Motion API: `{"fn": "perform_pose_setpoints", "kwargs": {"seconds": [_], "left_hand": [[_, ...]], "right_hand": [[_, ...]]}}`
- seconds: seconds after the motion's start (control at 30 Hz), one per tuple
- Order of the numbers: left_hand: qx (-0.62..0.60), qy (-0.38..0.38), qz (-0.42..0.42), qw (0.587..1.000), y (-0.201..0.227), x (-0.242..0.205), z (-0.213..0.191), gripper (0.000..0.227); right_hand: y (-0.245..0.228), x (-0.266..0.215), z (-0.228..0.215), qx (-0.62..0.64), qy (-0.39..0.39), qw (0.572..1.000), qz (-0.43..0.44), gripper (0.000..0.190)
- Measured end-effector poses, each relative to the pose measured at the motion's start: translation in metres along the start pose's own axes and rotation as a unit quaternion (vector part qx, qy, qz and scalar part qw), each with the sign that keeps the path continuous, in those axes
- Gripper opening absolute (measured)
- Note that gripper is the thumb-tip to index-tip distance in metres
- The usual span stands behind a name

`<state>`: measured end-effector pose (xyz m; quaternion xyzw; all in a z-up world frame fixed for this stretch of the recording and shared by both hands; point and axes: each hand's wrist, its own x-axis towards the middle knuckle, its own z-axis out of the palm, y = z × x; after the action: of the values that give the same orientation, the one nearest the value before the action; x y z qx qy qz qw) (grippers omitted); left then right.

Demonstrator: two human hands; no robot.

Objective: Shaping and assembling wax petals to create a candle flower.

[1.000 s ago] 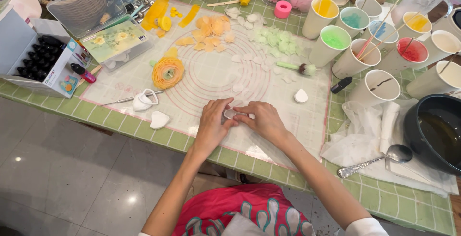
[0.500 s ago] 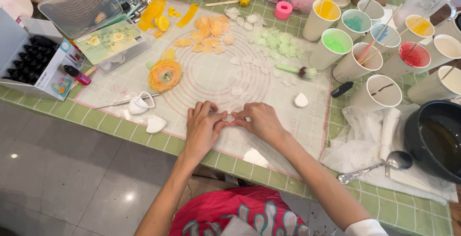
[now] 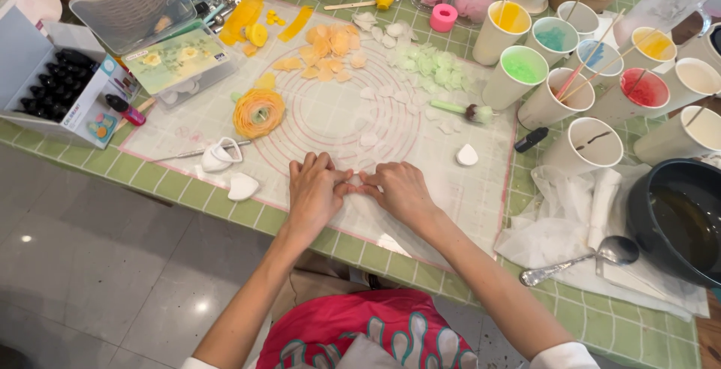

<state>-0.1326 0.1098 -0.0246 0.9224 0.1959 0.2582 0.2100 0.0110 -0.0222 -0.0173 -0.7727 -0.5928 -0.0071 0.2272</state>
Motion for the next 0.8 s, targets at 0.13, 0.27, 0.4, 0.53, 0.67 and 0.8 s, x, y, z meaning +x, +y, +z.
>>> {"fn": "perform_pose_setpoints", "kwargs": {"seconds": [0.13,0.27,0.4,0.53,0.67,0.8], "left_hand": [[-0.017,-0.052,-0.028,0.998,0.003,0.003,-0.008,0.029],[0.001,-0.032,-0.033,0.999,0.015,0.005,-0.009,0.038],[0.020,-0.037,-0.017,0.999,0.016,0.004,0.000,0.037],[0.032,-0.033,0.001,0.999,0.014,0.004,0.007,0.036],[0.002,-0.029,0.024,0.999,0.014,0.002,0.006,0.035],[-0.021,0.010,0.053,0.998,0.016,-0.005,0.004,0.038]], "right_hand": [[-0.007,-0.005,-0.014,0.029,-0.041,0.998,0.045,0.015],[-0.007,-0.008,-0.025,0.064,-0.013,0.997,0.039,0.045],[0.006,-0.014,-0.017,0.056,0.003,0.998,0.032,0.048],[0.004,-0.013,-0.018,0.018,-0.022,0.999,0.037,0.045],[0.002,-0.013,-0.020,0.025,-0.030,0.998,0.043,0.045],[-0.002,-0.012,-0.023,0.043,-0.038,0.996,0.062,0.045]]}}
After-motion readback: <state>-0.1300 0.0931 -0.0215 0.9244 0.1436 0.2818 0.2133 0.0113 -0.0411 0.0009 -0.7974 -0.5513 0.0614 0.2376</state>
